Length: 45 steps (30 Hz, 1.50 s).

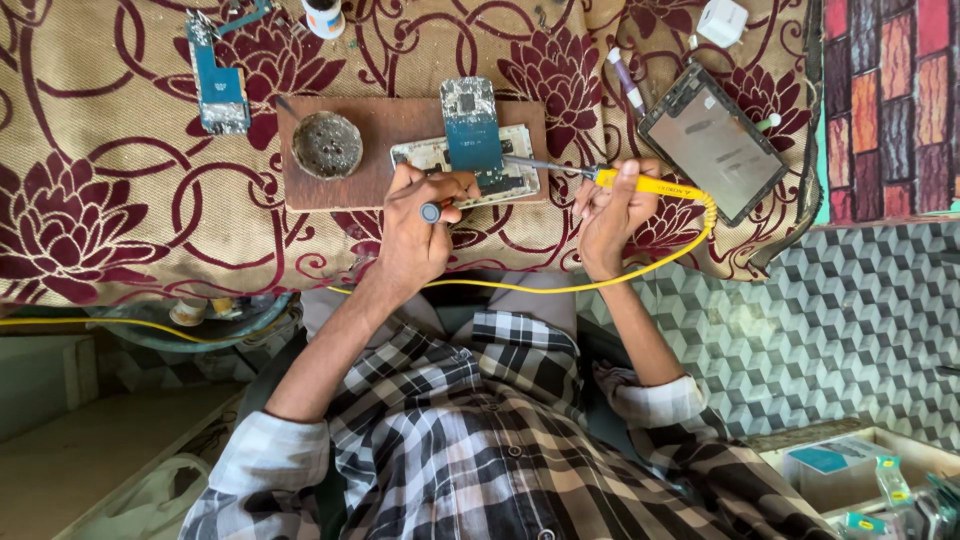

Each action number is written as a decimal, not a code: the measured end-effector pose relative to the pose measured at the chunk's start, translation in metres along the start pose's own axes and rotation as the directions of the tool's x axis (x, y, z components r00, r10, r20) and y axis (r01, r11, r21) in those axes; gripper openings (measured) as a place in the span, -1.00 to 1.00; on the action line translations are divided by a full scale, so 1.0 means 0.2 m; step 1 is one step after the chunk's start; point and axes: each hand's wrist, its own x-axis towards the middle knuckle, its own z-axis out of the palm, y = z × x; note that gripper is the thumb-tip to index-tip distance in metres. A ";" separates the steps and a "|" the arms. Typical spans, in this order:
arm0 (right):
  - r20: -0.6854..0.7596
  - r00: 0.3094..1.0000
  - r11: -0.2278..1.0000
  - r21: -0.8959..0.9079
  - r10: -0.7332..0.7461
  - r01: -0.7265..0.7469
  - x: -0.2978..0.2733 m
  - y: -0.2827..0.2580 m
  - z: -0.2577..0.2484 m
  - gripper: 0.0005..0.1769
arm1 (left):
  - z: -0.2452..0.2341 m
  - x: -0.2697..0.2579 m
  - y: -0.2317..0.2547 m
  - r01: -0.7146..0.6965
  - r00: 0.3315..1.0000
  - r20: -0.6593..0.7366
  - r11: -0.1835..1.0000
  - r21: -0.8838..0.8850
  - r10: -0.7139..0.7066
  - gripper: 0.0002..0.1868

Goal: The person uses a soldering iron and solder wire to reflow solder on a circuit board. They repeatedly apply heat and solder to specific points on the board while holding it steady with a tool.

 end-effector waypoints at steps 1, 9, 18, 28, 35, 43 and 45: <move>0.005 1.000 1.000 -0.002 -0.006 0.006 0.00 0.00 0.00 -0.69 | 0.00 0.00 0.00 -0.004 1.000 -0.002 1.000 0.007 0.004 -0.88; 0.028 0.999 1.000 -0.018 -0.015 0.016 -0.01 0.00 -0.01 -0.70 | 0.00 0.01 0.00 -0.006 1.000 -0.003 1.000 0.013 0.006 -0.87; -0.028 1.000 0.999 0.036 -0.009 0.010 -0.01 0.00 -0.01 -0.70 | 0.00 -0.01 0.00 0.002 1.000 0.004 1.000 0.010 -0.002 -0.91; 0.007 1.000 0.999 -0.033 -0.027 0.028 -0.01 0.01 -0.01 -0.73 | 0.01 -0.02 0.00 -0.018 1.000 0.025 1.000 0.002 0.018 -0.87; -0.135 0.979 0.980 0.149 0.151 -0.131 0.00 -0.06 0.02 -0.66 | 0.04 -0.02 -0.03 -0.030 0.998 -0.044 0.990 0.140 0.036 -0.90; 0.091 0.722 0.465 0.708 0.686 -0.531 -0.15 -0.28 0.01 -0.53 | 0.02 -0.01 -0.01 -0.049 0.994 -0.090 0.991 0.127 0.061 -0.89; 0.128 0.721 0.396 0.764 0.681 -0.510 -0.21 -0.32 0.03 -0.68 | 0.03 -0.01 -0.01 -0.043 0.992 -0.108 0.990 0.131 0.057 -0.88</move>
